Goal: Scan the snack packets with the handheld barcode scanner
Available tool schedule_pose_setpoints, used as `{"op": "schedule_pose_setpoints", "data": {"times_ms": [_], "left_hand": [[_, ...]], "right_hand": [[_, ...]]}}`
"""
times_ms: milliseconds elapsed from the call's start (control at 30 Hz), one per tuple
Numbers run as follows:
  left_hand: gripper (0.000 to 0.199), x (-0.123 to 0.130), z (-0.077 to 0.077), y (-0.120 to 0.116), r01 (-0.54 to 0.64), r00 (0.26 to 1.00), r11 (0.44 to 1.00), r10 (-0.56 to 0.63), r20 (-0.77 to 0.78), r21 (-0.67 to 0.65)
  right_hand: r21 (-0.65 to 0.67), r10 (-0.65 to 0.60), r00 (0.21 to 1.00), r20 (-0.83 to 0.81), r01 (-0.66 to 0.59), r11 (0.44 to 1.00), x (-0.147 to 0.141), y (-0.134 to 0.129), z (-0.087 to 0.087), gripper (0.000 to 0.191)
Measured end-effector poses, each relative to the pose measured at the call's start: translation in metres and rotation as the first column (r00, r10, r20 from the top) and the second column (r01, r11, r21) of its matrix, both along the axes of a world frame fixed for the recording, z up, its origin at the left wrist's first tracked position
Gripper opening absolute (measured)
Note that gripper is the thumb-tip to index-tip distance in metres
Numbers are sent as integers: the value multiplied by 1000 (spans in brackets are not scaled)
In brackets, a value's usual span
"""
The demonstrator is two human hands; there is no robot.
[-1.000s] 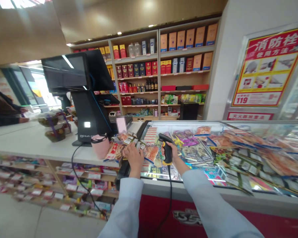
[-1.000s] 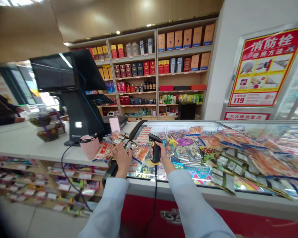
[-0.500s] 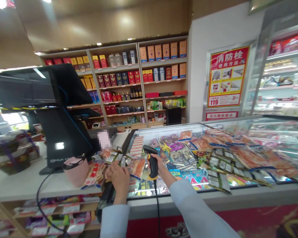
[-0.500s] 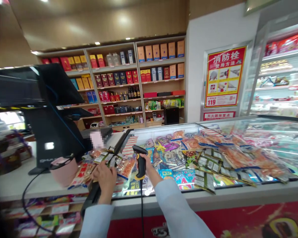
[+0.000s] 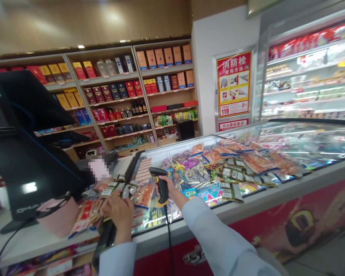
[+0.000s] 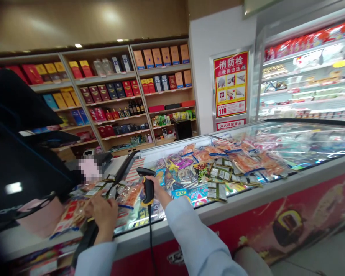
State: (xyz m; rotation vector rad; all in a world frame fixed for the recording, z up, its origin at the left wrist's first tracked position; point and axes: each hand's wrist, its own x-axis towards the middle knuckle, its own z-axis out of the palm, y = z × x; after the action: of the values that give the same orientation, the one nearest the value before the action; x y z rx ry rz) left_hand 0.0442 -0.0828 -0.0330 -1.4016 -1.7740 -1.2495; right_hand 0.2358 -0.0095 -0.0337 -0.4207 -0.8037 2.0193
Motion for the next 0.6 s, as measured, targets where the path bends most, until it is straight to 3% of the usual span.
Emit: {"op": "schedule_pose_setpoints", "data": {"times_ms": [233,467,600], "left_hand": [[37,1,1,3,-21,996,999,16,-83,-51],[32,0,-1,4,40,999,999,-40,-25,3],[35,3,4,1,29,1000,999,-29,-7,-44]], "right_hand": [[-56,9,1000,-8,-10,998,1,1,1,35],[-63,0,1000,-17,-1,998,1,2,3,36],[-72,4,999,-52,-8,997,2,2,3,31]]}}
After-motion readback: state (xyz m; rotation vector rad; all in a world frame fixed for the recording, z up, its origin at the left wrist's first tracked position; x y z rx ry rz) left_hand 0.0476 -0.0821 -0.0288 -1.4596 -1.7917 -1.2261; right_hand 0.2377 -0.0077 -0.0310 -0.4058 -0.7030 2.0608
